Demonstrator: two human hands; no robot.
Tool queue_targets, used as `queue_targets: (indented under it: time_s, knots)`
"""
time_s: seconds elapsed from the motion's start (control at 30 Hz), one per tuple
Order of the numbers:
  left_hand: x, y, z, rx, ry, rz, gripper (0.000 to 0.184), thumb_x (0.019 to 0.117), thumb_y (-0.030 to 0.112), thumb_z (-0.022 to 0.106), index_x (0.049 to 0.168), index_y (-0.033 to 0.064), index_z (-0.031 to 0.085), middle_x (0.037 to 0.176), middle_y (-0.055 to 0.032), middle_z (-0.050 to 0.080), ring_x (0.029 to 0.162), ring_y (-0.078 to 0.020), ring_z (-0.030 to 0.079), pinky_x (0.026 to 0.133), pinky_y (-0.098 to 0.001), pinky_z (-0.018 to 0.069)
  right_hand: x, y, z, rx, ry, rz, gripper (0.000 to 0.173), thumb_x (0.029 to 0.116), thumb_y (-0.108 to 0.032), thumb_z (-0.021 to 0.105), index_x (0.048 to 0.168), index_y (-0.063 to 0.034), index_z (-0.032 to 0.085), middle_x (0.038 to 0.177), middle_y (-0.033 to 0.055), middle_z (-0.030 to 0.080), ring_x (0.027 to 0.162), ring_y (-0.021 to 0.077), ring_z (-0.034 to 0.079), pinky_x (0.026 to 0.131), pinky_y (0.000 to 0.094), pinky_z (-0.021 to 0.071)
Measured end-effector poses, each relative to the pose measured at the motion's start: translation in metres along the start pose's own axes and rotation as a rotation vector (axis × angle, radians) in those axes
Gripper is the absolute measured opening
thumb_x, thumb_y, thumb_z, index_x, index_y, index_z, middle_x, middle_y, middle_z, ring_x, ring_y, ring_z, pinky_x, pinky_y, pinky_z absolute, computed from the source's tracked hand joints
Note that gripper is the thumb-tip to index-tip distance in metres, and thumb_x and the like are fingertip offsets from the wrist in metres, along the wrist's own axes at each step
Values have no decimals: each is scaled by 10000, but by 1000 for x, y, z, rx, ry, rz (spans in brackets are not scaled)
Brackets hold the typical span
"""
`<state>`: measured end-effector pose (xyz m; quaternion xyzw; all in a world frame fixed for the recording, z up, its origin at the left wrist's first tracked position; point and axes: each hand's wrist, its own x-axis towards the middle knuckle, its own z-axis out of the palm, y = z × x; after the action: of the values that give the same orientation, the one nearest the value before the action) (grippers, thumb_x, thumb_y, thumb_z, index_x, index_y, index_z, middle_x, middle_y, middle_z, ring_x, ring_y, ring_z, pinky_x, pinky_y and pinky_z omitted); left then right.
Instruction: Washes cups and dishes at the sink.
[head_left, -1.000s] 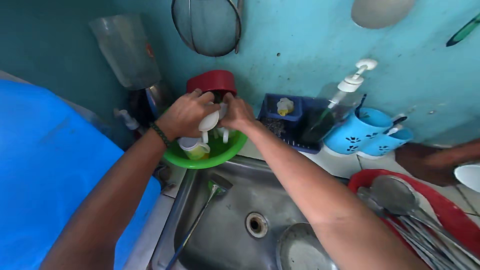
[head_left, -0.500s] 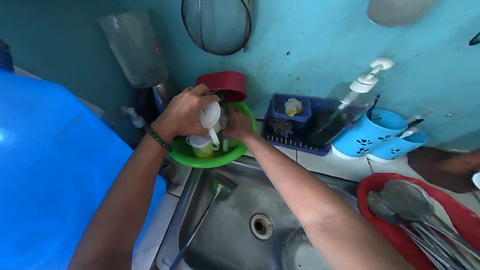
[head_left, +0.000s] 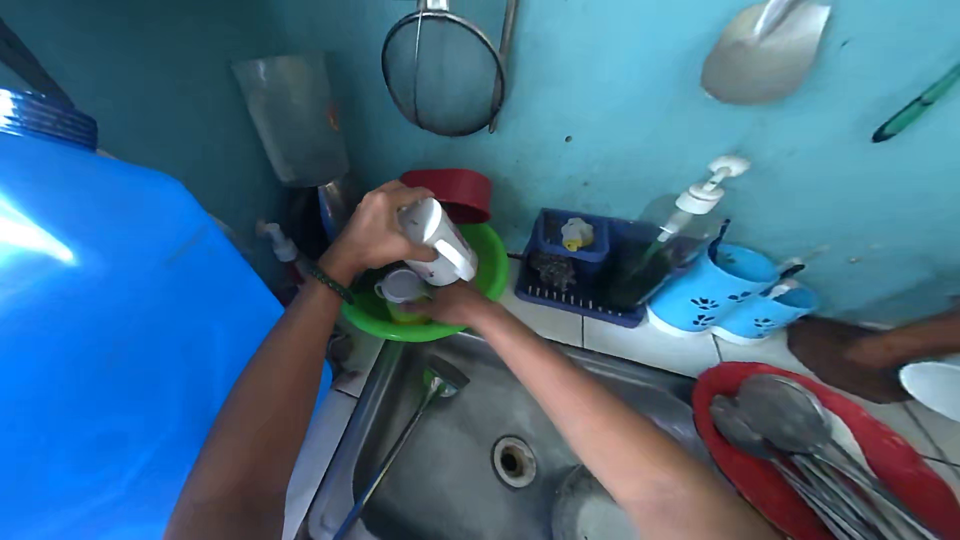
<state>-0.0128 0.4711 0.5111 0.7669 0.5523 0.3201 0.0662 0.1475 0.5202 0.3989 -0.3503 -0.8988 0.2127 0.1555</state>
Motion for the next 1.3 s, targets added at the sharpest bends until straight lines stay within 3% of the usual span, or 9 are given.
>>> queue_targets:
  time_s: [0.13,0.27,0.47,0.6,0.7,0.87,1.0,1.13,1.3]
  knots:
    - [1,3,0,3,-11,-20,743,666,283,907,1321,41,656,1275,-199,634,1154,-305,626,979,-499,519,12,-16,13,-1,-106,11,724,922,-469,736,1518,-131,500,1513,215,504,1443,383,428,1186,612,303]
    - [-2,3,-1,-26,-6,-63,761,663,274,908,1337,38,644,1268,-189,630,1138,-295,626,969,-494,524,14,-14,-3,-22,-161,53,543,934,-321,736,1385,-46,609,1435,238,563,1391,401,476,1164,624,323]
    - [-14,8,11,-105,40,-112,735,692,203,905,1357,55,630,1277,-195,624,1086,-309,632,908,-504,530,-5,-2,-26,-104,-251,75,601,981,-386,689,1444,-26,558,1537,236,469,1489,387,349,1245,591,161]
    - [-21,15,27,-144,27,-122,720,716,170,918,1363,54,624,1274,-200,633,1059,-322,643,894,-507,539,-44,21,-39,-88,-121,70,552,1069,-321,544,1528,-27,454,1654,200,309,1587,345,118,1276,558,-20]
    - [-26,28,39,-185,26,-153,725,703,117,924,1359,44,621,1282,-213,623,1094,-339,631,916,-531,531,-89,33,-50,42,48,67,476,1057,-127,536,1505,21,473,1634,201,359,1582,366,145,1284,536,65]
    - [-46,62,55,-163,13,-139,758,658,268,924,1341,96,645,1251,-162,648,1121,-298,643,947,-535,542,-169,9,-64,389,467,18,622,840,-194,805,1375,39,588,1341,245,615,1279,348,574,1093,488,473]
    - [-75,112,86,-211,-8,-147,756,673,344,892,1315,27,651,1210,-208,682,1060,-327,673,915,-559,540,-233,-19,-82,194,428,-41,297,968,-174,676,1147,61,712,1146,232,697,1125,349,656,1007,489,510]
    - [-103,142,127,-546,18,-292,684,673,256,842,1273,-4,642,1086,-112,695,846,-149,667,696,-352,569,-281,5,-79,313,498,-25,270,983,-141,653,983,127,695,1020,253,653,852,269,625,775,372,523]
    - [-114,184,159,-984,-53,-471,441,857,148,638,1266,-13,604,978,-74,714,803,-132,703,673,-315,606,-328,11,-69,614,633,217,582,914,-211,758,1354,94,530,1323,265,578,1108,264,628,927,362,538]
